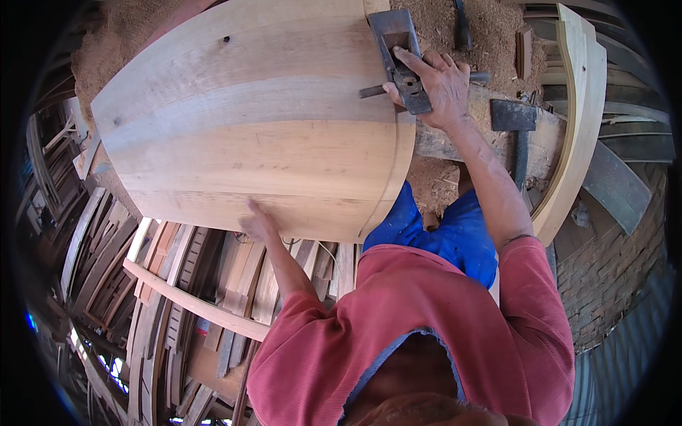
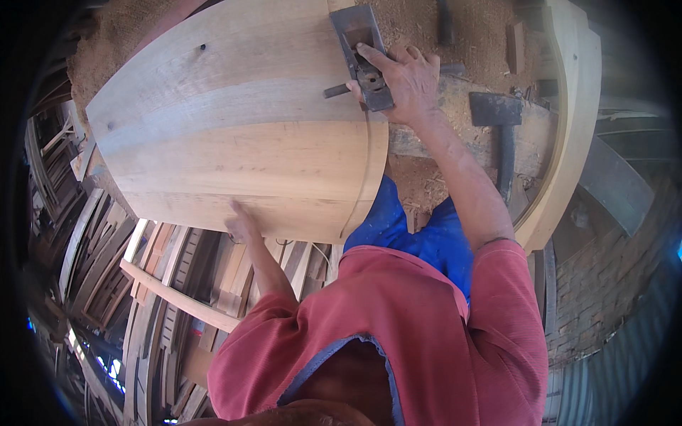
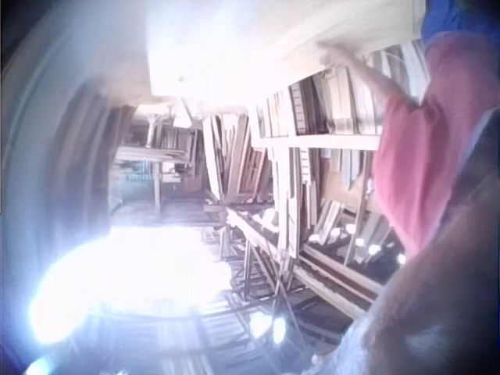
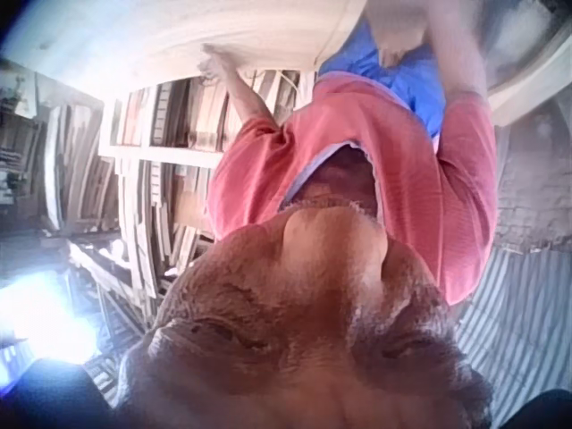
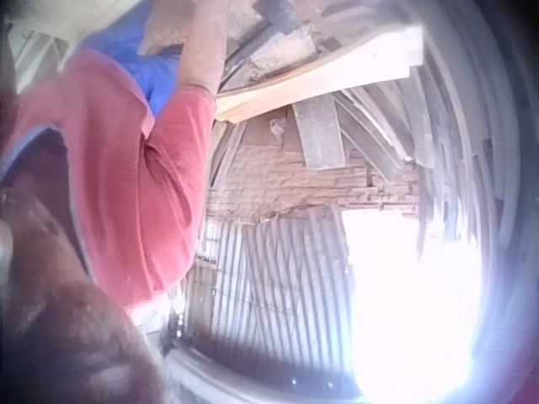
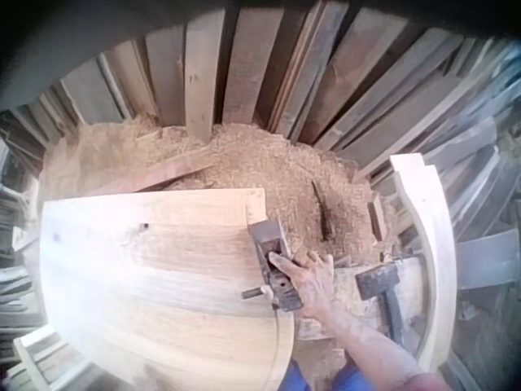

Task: The person carves and smooths a large curved wooden board using a chisel and mallet, then a hand plane. They repeatedly reposition the board and use their bare foot to hold it steady while chiseling.

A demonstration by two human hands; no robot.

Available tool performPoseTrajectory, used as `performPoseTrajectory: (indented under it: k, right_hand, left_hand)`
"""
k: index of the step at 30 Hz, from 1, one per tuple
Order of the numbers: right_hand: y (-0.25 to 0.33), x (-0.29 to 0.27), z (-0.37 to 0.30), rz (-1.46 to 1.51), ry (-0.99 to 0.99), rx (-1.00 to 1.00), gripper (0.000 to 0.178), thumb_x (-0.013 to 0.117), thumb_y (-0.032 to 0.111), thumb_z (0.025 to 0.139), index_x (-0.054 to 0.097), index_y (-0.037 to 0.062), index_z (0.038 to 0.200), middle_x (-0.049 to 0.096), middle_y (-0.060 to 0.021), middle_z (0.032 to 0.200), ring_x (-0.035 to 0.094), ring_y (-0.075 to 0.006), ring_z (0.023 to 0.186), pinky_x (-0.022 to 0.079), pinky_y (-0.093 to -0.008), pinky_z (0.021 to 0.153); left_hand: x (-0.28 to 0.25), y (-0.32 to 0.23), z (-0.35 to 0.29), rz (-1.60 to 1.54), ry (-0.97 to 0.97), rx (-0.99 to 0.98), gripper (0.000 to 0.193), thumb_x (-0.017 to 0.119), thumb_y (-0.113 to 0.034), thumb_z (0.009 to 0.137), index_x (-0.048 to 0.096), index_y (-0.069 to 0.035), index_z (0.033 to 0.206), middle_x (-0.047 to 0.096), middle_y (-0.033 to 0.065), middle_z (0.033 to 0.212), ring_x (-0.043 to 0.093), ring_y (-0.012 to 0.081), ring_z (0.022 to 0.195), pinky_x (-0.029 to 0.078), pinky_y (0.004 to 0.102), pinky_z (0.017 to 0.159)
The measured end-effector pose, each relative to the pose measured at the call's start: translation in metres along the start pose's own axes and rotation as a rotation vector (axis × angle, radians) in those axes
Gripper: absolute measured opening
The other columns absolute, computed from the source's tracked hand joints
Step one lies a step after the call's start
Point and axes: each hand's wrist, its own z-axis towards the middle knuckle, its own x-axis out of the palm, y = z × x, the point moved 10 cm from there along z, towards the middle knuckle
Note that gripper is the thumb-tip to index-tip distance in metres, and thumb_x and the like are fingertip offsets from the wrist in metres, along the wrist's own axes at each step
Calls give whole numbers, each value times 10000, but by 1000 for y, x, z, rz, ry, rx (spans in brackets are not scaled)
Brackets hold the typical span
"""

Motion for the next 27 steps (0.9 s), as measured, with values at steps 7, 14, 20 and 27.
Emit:
performPoseTrajectory:
  k: [7, 14, 20, 27]
  right_hand:
    - [1, 1, 2, -11, 31, -2, 675, 759, 634, 822, 674, 282, 1392, 688, -68, 1016, 682, -280, 1014, 417, -479, 907]
    - [3, -5, 23, -90, -28, 28, 681, 739, 620, 871, 636, 250, 1434, 739, -97, 1151, 685, -304, 1139, 436, -492, 961]
    - [-1, -37, 5, 39, -83, 70, 650, 772, 534, 822, 672, 176, 1356, 733, -168, 1160, 686, -365, 1097, 478, -494, 988]
    - [1, -63, -101, 241, -215, 22, 614, 757, 498, 859, 667, 121, 1335, 741, -160, 1143, 691, -360, 1101, 499, -505, 963]
  left_hand:
    - [129, 101, -106, -1277, 714, -246, 965, 324, -871, 948, 289, -210, 1650, 314, 93, 1694, 328, 338, 1522, 279, 586, 1240]
    - [124, 53, -147, -1447, 719, -281, 982, 272, -889, 939, 304, -207, 1644, 328, 65, 1690, 324, 328, 1525, 284, 555, 1253]
    - [138, 17, -153, -1530, 808, -179, 921, 224, -833, 989, 299, -193, 1648, 309, 74, 1702, 309, 333, 1536, 261, 546, 1267]
    - [133, 0, -153, -1458, 764, -153, 829, 225, -729, 1054, 267, -156, 1652, 283, 96, 1710, 291, 355, 1543, 233, 557, 1270]
